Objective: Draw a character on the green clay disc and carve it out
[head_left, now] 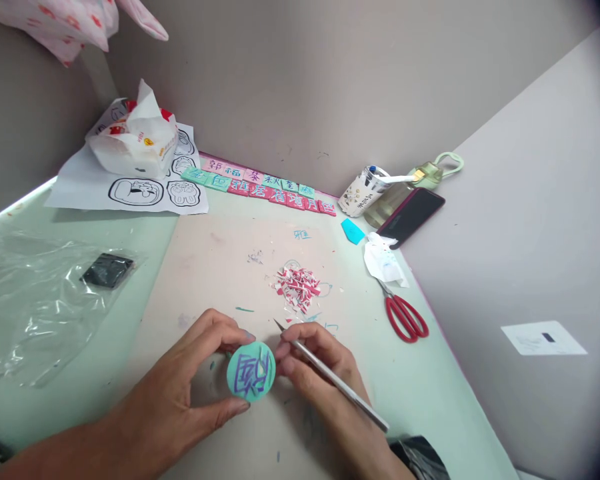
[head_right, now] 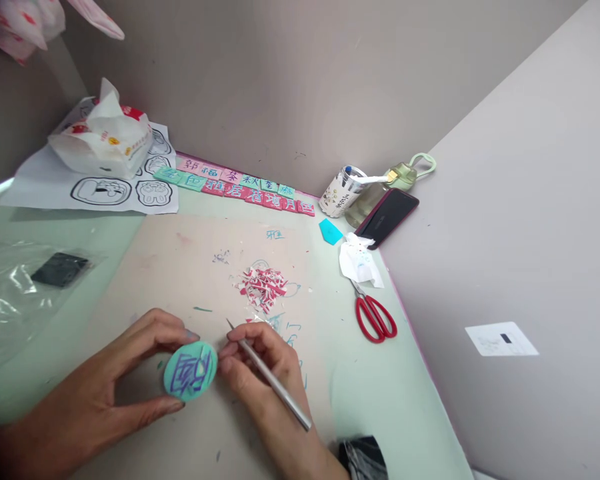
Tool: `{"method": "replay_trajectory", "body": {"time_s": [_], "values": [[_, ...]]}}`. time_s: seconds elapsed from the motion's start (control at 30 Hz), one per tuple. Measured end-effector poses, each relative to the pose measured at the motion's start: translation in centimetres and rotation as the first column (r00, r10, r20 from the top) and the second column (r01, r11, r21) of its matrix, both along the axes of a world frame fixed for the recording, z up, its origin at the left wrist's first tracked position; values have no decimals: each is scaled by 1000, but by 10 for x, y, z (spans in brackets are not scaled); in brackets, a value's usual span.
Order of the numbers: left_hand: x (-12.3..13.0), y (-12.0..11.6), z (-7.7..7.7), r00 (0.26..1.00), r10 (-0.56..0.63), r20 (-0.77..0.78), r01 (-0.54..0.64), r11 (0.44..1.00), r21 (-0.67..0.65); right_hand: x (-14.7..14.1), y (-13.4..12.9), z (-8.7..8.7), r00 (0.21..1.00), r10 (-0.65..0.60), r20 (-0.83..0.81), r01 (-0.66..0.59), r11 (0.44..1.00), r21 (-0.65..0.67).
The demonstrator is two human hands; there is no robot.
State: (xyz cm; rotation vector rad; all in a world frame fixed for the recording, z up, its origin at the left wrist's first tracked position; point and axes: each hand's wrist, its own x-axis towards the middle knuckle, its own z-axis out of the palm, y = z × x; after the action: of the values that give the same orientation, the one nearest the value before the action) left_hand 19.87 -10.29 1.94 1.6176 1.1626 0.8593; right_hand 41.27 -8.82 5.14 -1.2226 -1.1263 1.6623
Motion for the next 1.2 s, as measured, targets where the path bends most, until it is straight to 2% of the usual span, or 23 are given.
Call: {"method": "replay_trajectory", "body": {"time_s": [0.13,0.3,0.43,0.57,0.7,0.9,1.1,1.2], "values": [[1,0,-1,1000,-21,-10,21,999,-33,-2,0,-2,997,76,-22,-76,997,-27],[1,-1,-4,998,-45,-50,43,998,-49,-2,-1,1,999,50,-14,-51,997,-53],[2,-3,-5,995,-49,-86,45,998,-45,-5,-3,7,995,48,84,-46,999,-25],[2,-4,-6,993,-41,-114,42,999,6,-5,-5,1,989,69,134,-74,997,32],[0,-1,-8,997,-46,-61,53,992,111,-4,-6,-3,985,78,153,-84,996,33],[-2,3,-10,1000,-23,-18,26,978,206,-6,-5,-1,989,111,100,-113,994,13],[-5,2,-11,997,-66,-32,72,968,240,-5,-5,1,988,141,62,-138,989,-52],[-6,1,-9,998,-43,-42,51,971,232,-5,-4,6,989,137,58,-132,988,-82]]}}
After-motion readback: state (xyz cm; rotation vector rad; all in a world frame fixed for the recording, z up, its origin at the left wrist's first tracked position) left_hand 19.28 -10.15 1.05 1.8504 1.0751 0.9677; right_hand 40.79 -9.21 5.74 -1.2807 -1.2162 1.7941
